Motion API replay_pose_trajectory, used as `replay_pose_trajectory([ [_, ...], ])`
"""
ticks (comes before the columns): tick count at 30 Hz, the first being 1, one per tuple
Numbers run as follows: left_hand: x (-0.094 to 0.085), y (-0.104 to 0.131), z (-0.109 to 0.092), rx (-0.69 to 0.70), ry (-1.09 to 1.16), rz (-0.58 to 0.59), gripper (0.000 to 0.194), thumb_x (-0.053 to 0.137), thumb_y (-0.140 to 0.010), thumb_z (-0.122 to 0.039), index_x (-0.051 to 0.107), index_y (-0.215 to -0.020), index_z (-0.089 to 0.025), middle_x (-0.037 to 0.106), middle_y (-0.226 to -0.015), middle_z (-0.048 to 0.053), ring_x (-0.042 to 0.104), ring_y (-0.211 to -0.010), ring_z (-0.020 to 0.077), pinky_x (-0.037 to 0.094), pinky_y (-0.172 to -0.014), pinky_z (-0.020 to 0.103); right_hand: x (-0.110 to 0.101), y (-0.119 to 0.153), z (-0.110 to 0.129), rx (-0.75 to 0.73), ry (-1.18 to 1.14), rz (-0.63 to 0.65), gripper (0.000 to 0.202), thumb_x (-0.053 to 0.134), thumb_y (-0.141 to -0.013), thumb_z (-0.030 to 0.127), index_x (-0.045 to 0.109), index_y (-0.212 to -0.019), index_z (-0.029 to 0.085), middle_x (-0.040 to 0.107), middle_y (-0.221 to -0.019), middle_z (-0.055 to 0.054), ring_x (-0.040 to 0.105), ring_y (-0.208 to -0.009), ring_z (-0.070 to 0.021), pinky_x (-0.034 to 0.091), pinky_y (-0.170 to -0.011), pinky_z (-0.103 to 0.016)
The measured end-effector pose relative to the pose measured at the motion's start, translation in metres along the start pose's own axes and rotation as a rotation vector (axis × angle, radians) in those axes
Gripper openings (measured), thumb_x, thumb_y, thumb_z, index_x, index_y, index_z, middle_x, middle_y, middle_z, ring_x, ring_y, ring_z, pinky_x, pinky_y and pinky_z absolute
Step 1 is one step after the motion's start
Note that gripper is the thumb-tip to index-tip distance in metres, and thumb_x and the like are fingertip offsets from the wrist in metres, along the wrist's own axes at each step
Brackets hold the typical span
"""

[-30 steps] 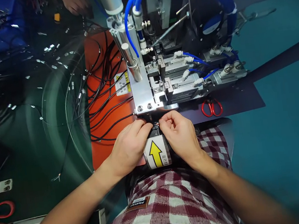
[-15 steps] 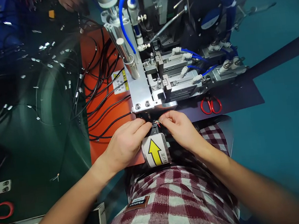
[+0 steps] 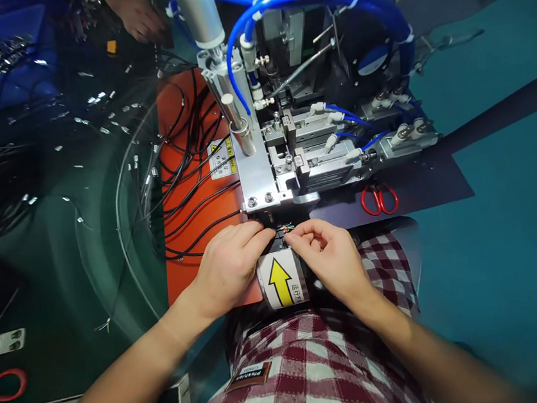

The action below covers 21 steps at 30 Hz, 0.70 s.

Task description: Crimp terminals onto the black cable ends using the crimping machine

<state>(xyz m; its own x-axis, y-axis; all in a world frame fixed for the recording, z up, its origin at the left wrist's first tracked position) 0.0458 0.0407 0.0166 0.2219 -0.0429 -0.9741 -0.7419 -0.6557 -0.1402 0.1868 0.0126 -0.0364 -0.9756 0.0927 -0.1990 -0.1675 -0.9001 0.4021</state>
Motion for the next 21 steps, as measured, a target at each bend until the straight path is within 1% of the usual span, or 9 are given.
replay_pose_trajectory([
  [2,0.000,0.000,0.000,-0.005,0.006,0.000,0.021,0.043,-0.095,-0.014,0.064,-0.095,-0.013,0.064,-0.082,0.006,0.056,-0.068,0.0188,0.041,-0.062,0.030,0.002,0.003,0.000,-0.018,0.010,-0.016,0.023,0.066,-0.078,0.039,0.065,-0.077,0.016,0.060,-0.068,-0.003,0.049,-0.058,-0.0143,0.037,-0.050,-0.026],
  [5,0.001,0.001,0.000,-0.011,0.015,0.015,0.021,0.043,-0.095,-0.014,0.064,-0.096,-0.013,0.064,-0.082,0.006,0.056,-0.070,0.0191,0.042,-0.062,0.030,-0.001,0.003,0.009,-0.148,0.180,-0.066,0.019,0.061,-0.084,0.035,0.065,-0.080,0.017,0.061,-0.072,-0.003,0.051,-0.061,-0.0147,0.039,-0.056,-0.028],
  [7,0.001,0.001,0.000,-0.010,0.023,0.025,0.021,0.043,-0.095,-0.015,0.063,-0.097,-0.013,0.063,-0.082,0.006,0.057,-0.071,0.0194,0.043,-0.063,0.030,-0.003,-0.001,0.014,-0.207,0.273,-0.052,0.018,0.058,-0.086,0.034,0.064,-0.082,0.018,0.061,-0.074,-0.002,0.051,-0.063,-0.0150,0.039,-0.059,-0.028],
  [8,0.001,0.001,0.000,-0.010,0.028,0.029,0.021,0.043,-0.095,-0.014,0.063,-0.096,-0.013,0.063,-0.082,0.006,0.057,-0.071,0.0194,0.044,-0.063,0.030,-0.002,-0.003,0.014,-0.197,0.268,-0.021,0.018,0.057,-0.086,0.034,0.063,-0.082,0.018,0.060,-0.074,-0.002,0.051,-0.064,-0.0150,0.039,-0.059,-0.029],
  [10,0.002,0.001,0.001,-0.003,0.044,0.032,0.021,0.041,-0.096,-0.013,0.063,-0.096,-0.012,0.063,-0.083,0.006,0.057,-0.073,0.0194,0.045,-0.064,0.029,0.000,-0.010,0.010,-0.107,0.166,0.071,0.023,0.058,-0.085,0.038,0.061,-0.079,0.017,0.058,-0.071,-0.001,0.048,-0.062,-0.0142,0.037,-0.057,-0.028],
  [13,0.001,0.001,0.003,0.035,0.072,0.026,0.024,0.037,-0.096,-0.012,0.061,-0.095,-0.011,0.062,-0.085,0.008,0.057,-0.074,0.0193,0.047,-0.067,0.029,0.005,-0.016,0.003,0.048,-0.011,0.190,0.033,0.063,-0.078,0.049,0.058,-0.071,0.016,0.047,-0.060,0.003,0.038,-0.053,-0.0107,0.030,-0.050,-0.025],
  [16,0.001,0.000,0.004,0.058,0.084,0.056,0.026,0.034,-0.096,-0.009,0.060,-0.095,-0.010,0.061,-0.084,0.008,0.056,-0.075,0.0191,0.048,-0.068,0.029,0.007,-0.019,0.001,0.106,-0.074,0.219,0.040,0.067,-0.072,0.055,0.056,-0.069,0.016,0.039,-0.055,0.007,0.029,-0.050,-0.0087,0.022,-0.047,-0.025],
  [19,0.000,-0.001,0.003,0.049,0.070,0.105,0.024,0.036,-0.094,-0.008,0.060,-0.095,-0.010,0.060,-0.084,0.008,0.056,-0.075,0.0191,0.048,-0.067,0.029,0.009,-0.019,-0.002,0.143,-0.107,0.244,0.041,0.067,-0.071,0.055,0.056,-0.069,0.016,0.036,-0.054,0.008,0.026,-0.050,-0.0083,0.018,-0.046,-0.025],
  [21,-0.003,-0.002,0.001,0.037,0.016,0.087,0.022,0.039,-0.094,-0.009,0.061,-0.095,-0.011,0.061,-0.087,0.008,0.055,-0.075,0.0200,0.047,-0.067,0.030,0.010,-0.019,-0.005,0.157,-0.139,0.267,0.040,0.067,-0.071,0.054,0.056,-0.069,0.016,0.035,-0.053,0.008,0.026,-0.049,-0.0081,0.017,-0.046,-0.024],
])
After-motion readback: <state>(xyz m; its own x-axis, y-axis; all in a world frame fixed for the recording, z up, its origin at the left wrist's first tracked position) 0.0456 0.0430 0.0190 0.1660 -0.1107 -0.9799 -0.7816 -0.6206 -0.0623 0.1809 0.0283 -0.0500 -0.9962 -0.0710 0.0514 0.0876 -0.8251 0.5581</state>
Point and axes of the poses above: each hand's wrist, its own y-axis away from the middle knuckle, its own x-axis out of the palm, z = x × y, the point moved 6 cm from there along -y, towards the middle knuckle
